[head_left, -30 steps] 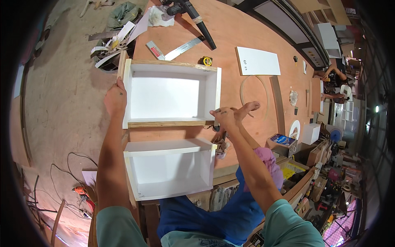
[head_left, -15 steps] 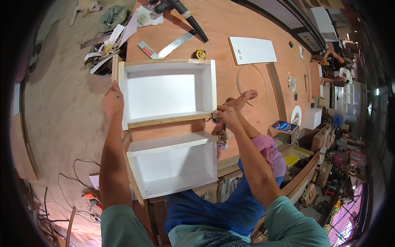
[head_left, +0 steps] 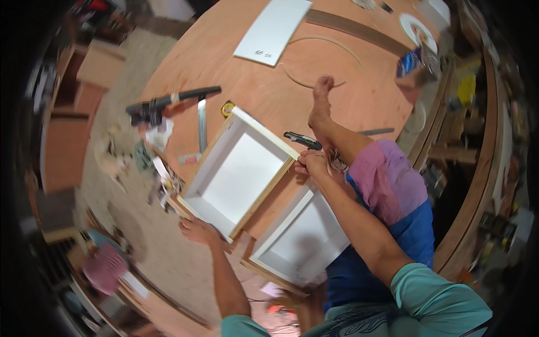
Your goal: The person applies thin wooden strips to the edges of white drawer boxes on a workbench. They measure, cut, and fit the strips along the drawer fronts and sides, occasionally wiping the surfaces with a cloth.
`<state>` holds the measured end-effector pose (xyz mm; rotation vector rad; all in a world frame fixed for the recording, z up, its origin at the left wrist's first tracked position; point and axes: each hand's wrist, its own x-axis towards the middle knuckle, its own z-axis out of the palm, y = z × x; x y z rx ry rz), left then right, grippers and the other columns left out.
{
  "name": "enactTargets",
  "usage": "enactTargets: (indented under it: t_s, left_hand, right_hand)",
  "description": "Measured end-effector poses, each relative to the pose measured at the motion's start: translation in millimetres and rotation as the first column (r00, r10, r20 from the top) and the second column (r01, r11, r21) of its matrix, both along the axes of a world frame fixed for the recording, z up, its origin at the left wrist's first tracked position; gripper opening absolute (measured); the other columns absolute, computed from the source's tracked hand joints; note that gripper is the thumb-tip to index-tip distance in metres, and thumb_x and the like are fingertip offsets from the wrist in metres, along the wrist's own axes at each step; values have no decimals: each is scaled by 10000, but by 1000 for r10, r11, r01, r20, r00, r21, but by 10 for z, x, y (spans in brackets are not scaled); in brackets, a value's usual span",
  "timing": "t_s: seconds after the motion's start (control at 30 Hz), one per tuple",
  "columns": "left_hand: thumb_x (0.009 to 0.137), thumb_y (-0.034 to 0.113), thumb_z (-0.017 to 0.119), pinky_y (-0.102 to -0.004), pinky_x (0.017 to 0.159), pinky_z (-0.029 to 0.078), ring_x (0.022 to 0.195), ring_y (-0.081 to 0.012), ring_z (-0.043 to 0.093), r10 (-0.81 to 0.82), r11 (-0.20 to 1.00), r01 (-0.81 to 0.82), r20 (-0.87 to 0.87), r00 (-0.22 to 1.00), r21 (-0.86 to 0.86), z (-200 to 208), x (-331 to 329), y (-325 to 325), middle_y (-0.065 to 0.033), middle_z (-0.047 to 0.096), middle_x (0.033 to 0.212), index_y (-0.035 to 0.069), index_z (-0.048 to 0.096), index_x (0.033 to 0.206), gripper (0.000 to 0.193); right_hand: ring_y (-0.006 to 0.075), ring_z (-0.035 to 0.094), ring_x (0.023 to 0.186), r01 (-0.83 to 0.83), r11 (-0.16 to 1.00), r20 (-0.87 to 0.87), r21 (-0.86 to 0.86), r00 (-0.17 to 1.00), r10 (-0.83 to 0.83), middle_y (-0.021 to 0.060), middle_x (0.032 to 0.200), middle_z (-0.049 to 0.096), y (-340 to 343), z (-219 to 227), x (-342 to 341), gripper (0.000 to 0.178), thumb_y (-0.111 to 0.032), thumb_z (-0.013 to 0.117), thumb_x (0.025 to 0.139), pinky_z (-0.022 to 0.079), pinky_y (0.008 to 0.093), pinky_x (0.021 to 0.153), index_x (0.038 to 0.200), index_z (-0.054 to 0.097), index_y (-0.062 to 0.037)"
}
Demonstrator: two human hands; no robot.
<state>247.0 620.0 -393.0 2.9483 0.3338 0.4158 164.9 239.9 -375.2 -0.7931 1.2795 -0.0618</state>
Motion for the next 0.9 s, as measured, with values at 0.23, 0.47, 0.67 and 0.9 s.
enactTargets:
  t_s: [0.23,0.47,0.67,0.9]
  left_hand:
    - [815,11,591,-464,1019,366,1186,-374,451,-943,324,943,-108,316,-77,326,-5,-2093,-171,528,1254,-2,518,1256,448]
    - [757,68,637,-410,958,414,1067,-263,544,-880,-294,953,-369,-298,-69,381,700,-3035,-70,617,1097,33,649,1063,307]
    - [730,75,642,-332,861,511,1003,-237,577,-817,-416,906,-404,-411,-80,340,810,-3043,-64,629,1043,32,661,1015,289]
    - [739,83,642,-326,892,519,1075,-267,571,-813,-458,888,-393,-430,-24,304,819,-3030,-100,626,1129,9,617,1123,392]
  right_hand:
    - [205,663,723,171,980,136,102,973,-184,140,874,639,56,-198,-152,176,43,578,809,587,321,632,985,575,43]
    - [174,644,660,310,938,143,156,932,-332,103,800,639,265,-218,-90,99,40,604,803,564,300,583,901,597,23]
    - [145,620,592,380,924,82,48,920,-383,79,725,635,379,-365,26,42,28,631,780,509,270,511,807,615,1]
    - [168,621,618,223,964,-37,-142,972,-230,97,751,633,457,-696,45,89,31,558,802,522,282,530,862,621,13]
